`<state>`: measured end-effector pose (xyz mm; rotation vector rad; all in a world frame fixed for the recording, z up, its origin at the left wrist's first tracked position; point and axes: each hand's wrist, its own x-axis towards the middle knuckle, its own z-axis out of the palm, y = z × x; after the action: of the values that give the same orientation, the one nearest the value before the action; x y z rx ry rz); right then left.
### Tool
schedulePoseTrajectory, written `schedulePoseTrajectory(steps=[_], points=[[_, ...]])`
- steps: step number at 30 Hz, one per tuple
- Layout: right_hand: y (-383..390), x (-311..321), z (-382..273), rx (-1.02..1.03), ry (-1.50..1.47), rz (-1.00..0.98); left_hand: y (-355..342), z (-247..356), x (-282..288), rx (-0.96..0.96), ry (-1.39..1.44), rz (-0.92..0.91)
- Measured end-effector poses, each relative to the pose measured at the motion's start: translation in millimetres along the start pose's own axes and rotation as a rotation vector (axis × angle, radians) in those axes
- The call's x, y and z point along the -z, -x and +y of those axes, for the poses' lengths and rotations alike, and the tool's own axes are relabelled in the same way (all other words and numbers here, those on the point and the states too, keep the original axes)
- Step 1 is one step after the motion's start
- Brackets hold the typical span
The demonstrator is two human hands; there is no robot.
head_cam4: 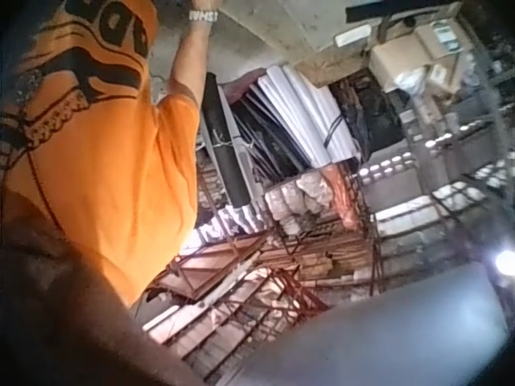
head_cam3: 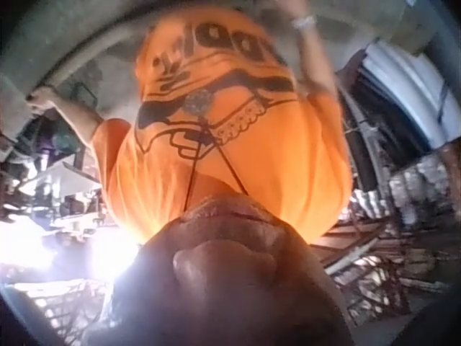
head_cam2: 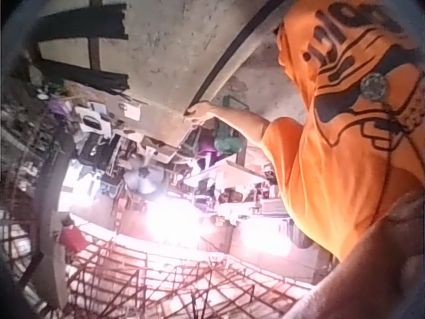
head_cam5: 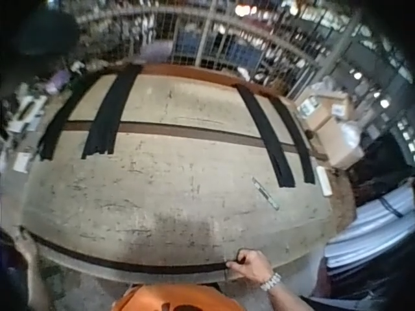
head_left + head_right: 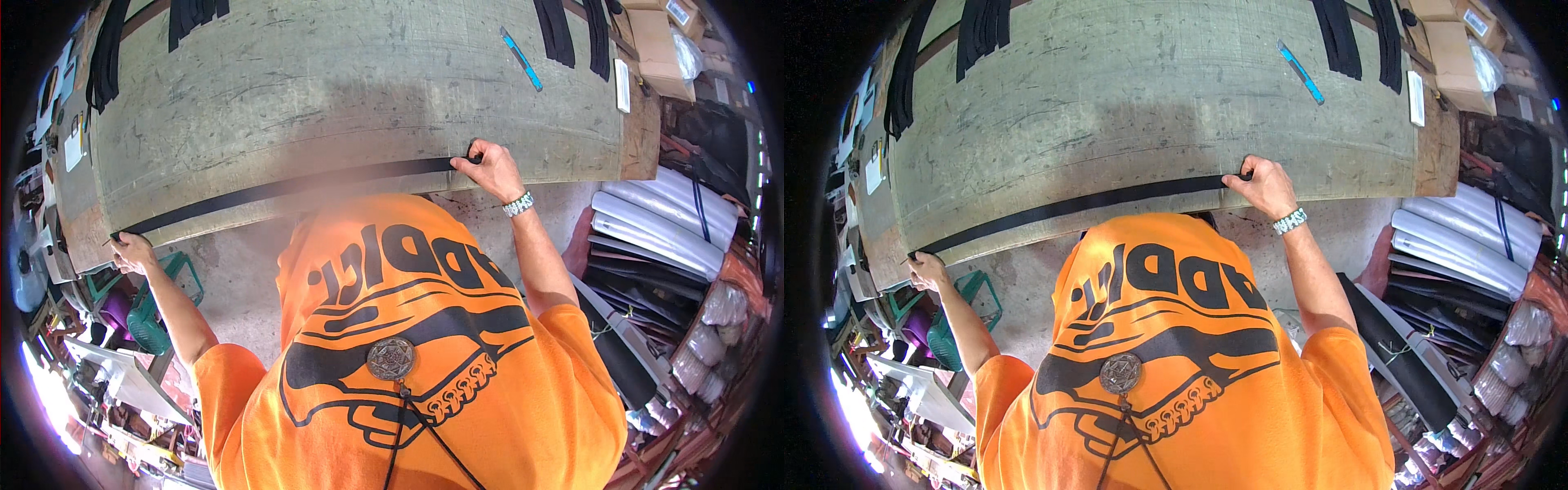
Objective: The recorder measures and cuts several long black leather straps on a large workshop table.
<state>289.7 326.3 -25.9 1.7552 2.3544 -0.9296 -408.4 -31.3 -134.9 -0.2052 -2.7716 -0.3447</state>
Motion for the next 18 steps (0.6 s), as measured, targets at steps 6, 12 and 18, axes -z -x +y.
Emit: schedulePoseTrajectory(steps=[6, 12, 18], points=[[-0.3, -1.3, -6.2, -0.036, 0.040, -0.015, 1.2, -8.9, -1.9, -0.016, 0.048, -0.033], [-7.3, 2.6, -7.6, -0.125, -0.006, -0.077, 3.1, -0.3, 0.3, -0.041, 0.123, -0.009], [-6.2, 6.3, -10.1, -0.156, -0.028, -0.115, 66.9, 75.2, 54.9, 0.040, 0.245, 0.166]])
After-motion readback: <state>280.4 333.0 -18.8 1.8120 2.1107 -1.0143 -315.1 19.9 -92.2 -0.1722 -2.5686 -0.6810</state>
